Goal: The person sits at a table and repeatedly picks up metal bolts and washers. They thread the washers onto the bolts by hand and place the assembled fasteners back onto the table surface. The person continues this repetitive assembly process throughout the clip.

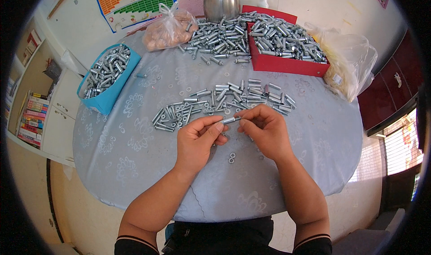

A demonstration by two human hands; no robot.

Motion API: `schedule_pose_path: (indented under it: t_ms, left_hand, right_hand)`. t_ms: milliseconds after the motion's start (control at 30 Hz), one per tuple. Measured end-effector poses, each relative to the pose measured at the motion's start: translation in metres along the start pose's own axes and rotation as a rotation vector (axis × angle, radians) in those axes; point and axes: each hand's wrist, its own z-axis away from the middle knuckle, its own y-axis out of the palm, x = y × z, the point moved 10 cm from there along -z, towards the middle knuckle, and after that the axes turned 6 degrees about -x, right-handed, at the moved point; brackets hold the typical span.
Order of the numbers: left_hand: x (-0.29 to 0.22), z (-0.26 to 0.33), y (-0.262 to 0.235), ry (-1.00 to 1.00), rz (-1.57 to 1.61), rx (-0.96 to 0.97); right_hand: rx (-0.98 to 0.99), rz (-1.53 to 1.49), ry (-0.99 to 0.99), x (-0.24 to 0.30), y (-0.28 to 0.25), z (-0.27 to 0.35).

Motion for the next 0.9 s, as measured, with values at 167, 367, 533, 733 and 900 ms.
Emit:
schedule_pose_path:
  t_ms: [167, 367, 533, 733, 900]
  left_hand:
    - [0.000, 0.000, 0.002, 0.000, 0.000, 0.021]
    - [0.000, 0.003, 0.008, -0.005, 0.000, 0.088]
    - [-0.001, 0.002, 0.009, -0.034, 0.021, 0.078]
    - [0.000, -0.001, 0.001, -0.023, 0.012, 0.023]
    - [0.000, -0.002, -0.001, 0.004, -0.007, 0.015]
  right_hand:
    - [0.040, 0.065, -0.045, 0.006, 0.000, 0.001]
    - [0.145, 0.025, 0.105, -0.003, 0.002, 0.003]
    - [0.015, 0.002, 0.042, 0.009, -0.011, -0.001]
    - [-0.100, 0.390, -0.104, 0.027, -0.039, -0.002]
    - [-0.051, 0.759, -0.252, 0.036, -0.045, 0.002]
